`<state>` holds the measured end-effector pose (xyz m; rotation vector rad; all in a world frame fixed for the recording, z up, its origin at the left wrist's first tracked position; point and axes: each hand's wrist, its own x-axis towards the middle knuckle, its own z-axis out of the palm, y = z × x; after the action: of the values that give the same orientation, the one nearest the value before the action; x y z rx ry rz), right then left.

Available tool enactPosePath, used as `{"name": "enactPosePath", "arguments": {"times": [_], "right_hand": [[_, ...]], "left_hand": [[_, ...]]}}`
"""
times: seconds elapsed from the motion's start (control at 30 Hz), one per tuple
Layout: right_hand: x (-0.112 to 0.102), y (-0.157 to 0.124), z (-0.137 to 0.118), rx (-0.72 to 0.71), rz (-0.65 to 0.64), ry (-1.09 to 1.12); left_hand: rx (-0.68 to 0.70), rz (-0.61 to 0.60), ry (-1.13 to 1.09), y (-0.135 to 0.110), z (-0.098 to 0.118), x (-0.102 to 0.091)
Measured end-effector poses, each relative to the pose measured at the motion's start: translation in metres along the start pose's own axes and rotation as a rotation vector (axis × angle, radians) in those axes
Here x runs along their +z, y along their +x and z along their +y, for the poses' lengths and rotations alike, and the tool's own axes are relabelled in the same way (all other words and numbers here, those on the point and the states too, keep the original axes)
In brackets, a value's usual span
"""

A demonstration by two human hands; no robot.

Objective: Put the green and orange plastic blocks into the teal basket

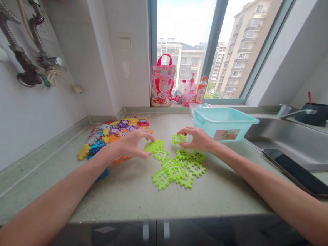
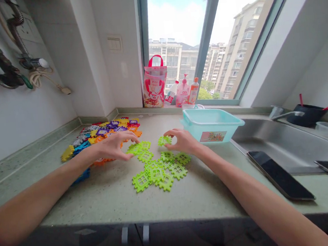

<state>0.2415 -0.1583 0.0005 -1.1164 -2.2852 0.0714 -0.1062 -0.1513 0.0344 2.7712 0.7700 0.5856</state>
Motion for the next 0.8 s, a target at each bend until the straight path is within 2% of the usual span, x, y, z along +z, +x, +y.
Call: {"name": "enactPosePath", "arguments": {"times": [0.07,0.13,0.3,0.47,0.67,0.8], "right_hand": [[-0.007,-0.004,-0.01,-0.06,-0.063,0.081],[-0.014,-0.009,-0.018,-0.097,-0.136,0.137],[-0.025,-0.021,-0.025,-0.067,-0.234,0.129],[-0.027,-0.02,-0.024,-0.057,-0.345,0.107],[-0.025,-0.021,-0.025,-0.033,-0.372,0.126],[-0.022,-0.022,-0.025,0.001,-0.366,0.117]], "left_hand": [[-0.073,0.091,0.103,0.005,-0.009,0.004],[-0.126,0.115,0.173,0.011,-0.015,0.011],[-0.197,0.07,0.205,0.021,-0.02,0.028],[-0.188,0.03,0.137,0.024,-0.028,0.032],[-0.161,-0.004,0.069,0.027,-0.031,0.033],[-0.169,0.039,0.106,0.028,-0.028,0.029]]}}
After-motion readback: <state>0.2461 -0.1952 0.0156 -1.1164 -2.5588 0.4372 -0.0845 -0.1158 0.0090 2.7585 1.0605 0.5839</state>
